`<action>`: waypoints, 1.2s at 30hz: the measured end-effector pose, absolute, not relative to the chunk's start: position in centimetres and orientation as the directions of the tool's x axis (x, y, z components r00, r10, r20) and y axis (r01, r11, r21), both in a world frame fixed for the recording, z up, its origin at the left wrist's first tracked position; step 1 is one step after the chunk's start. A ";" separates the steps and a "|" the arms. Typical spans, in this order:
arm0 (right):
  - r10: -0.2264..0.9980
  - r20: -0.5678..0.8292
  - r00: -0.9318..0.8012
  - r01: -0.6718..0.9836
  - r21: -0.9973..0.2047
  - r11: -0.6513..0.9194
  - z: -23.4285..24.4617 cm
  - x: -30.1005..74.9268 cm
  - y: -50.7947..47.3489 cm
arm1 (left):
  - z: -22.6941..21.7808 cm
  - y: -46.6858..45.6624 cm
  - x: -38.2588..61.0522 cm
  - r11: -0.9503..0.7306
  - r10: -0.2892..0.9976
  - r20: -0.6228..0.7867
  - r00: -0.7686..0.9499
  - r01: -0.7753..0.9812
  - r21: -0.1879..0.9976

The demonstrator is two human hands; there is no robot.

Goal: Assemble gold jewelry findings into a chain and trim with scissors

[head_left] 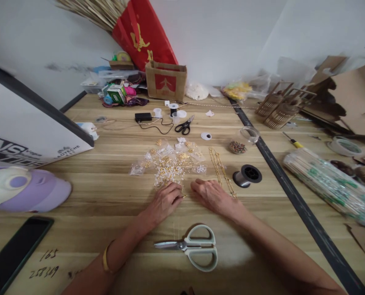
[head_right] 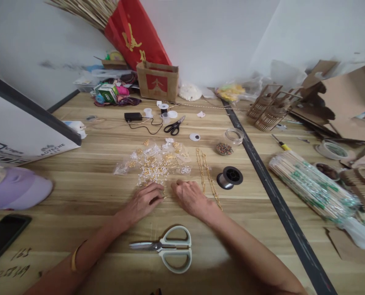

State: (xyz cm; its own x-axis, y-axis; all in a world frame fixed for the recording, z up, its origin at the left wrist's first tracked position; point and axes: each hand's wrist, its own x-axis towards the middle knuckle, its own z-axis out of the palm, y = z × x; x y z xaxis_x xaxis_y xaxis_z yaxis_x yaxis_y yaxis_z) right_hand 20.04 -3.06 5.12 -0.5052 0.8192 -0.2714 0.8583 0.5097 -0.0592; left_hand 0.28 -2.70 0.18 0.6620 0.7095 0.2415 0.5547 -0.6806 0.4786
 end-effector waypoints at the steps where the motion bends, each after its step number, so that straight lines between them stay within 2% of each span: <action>1: 0.821 -0.275 -0.500 0.861 -0.058 0.505 5.2 20.1 -3.1 | 0.3 -2.7 0.3 -0.678 0.712 0.233 0.662 0.563 0.473; 7: 0.819 -0.294 -0.493 0.865 -0.064 0.498 5.1 20.3 -3.1 | 0.9 -2.6 0.1 -0.667 0.728 0.164 0.666 0.633 0.393; 18: 0.749 -0.331 -0.573 0.804 -0.052 0.592 4.7 20.7 -3.9 | 1.9 -3.1 0.6 -0.536 0.757 -0.149 0.637 0.735 0.416; 23: 0.753 -0.314 -0.578 0.797 -0.018 0.604 4.7 20.8 -4.4 | 1.6 -4.0 0.9 -0.467 0.777 -0.168 0.606 0.735 0.492; 27: 0.741 -0.316 -0.593 0.781 -0.002 0.624 4.6 20.9 -4.6 | 1.4 -4.6 1.1 -0.416 0.804 -0.188 0.563 0.761 0.498; 36: 0.752 -0.322 -0.574 0.784 0.047 0.619 4.4 21.0 -4.5 | 0.9 -4.8 0.6 -0.416 0.817 -0.115 0.566 0.714 0.563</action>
State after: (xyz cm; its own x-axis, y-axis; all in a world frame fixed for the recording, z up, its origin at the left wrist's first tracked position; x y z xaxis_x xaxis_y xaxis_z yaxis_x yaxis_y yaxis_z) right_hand 21.01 -4.51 4.36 -0.5744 0.7525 -0.3223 0.7843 0.6186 0.0466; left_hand 0.61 -4.80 0.87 0.5658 0.8165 -0.1145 0.7142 -0.4160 0.5629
